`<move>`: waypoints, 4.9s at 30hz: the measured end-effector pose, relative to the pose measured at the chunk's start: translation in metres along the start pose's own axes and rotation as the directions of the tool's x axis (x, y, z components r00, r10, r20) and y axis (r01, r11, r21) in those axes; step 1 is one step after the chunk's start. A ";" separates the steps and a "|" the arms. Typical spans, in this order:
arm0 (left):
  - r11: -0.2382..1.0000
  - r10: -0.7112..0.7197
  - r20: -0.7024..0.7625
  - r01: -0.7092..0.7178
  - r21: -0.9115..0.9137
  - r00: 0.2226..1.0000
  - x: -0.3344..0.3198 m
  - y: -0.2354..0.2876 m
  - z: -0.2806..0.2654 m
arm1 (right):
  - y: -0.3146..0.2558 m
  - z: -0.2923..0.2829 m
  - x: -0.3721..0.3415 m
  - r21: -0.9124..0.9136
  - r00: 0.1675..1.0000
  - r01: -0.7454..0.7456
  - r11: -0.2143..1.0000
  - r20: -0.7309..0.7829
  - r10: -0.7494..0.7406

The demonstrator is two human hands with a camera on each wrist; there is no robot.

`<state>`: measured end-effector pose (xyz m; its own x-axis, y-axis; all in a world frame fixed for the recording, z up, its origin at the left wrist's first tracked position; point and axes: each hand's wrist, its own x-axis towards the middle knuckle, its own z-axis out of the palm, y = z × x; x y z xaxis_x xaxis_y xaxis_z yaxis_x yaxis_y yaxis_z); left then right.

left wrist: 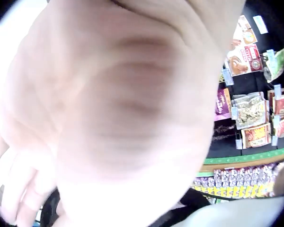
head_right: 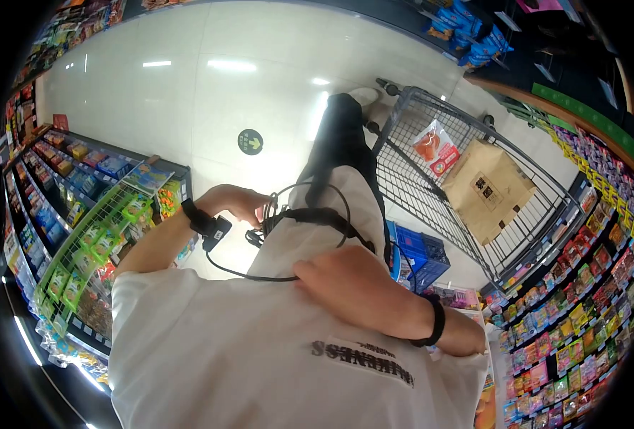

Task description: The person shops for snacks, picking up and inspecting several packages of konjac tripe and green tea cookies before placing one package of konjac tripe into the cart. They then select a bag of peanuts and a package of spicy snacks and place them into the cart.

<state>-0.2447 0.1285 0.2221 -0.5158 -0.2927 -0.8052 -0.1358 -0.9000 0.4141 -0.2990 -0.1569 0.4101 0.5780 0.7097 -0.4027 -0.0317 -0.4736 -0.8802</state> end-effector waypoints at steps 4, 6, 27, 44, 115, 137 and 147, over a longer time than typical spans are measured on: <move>0.988 -0.060 0.014 0.061 -0.142 0.998 -0.002 0.007 0.006 | -0.001 -0.003 0.002 -0.038 1.000 0.007 0.999 0.012 -0.007; 0.949 0.012 0.119 0.026 -0.315 0.993 0.010 0.000 0.011 | -0.002 -0.004 0.004 -0.028 1.000 -0.002 1.000 -0.002 0.002; 0.982 0.115 -0.501 -0.173 -0.072 0.858 -0.010 0.020 0.032 | -0.018 -0.007 0.012 -0.074 1.000 0.008 0.997 -0.007 -0.009; 0.962 0.184 -0.861 0.095 0.257 0.474 -0.109 0.109 0.039 | -0.027 0.015 -0.014 -0.072 0.957 0.048 0.996 -0.281 -0.067; 0.971 -0.028 -0.366 -0.061 -0.230 0.930 -0.020 0.016 0.036 | -0.028 0.023 -0.007 -0.071 0.898 0.082 0.994 -0.428 -0.105; 0.990 0.131 -0.325 -0.141 -0.008 0.937 -0.082 0.068 0.031 | -0.015 0.034 -0.014 -0.091 0.794 0.111 0.990 -0.591 -0.143; 0.995 0.098 -0.397 -0.082 0.058 0.913 -0.075 0.054 0.011 | -0.014 0.037 -0.030 -0.052 0.751 0.132 0.990 -0.646 -0.134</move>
<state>-0.2227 0.1057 0.3095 -0.1482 -0.4837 -0.8626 -0.1420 -0.8528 0.5026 -0.3456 -0.1521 0.4254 0.9655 0.2594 -0.0221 0.0872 -0.4023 -0.9113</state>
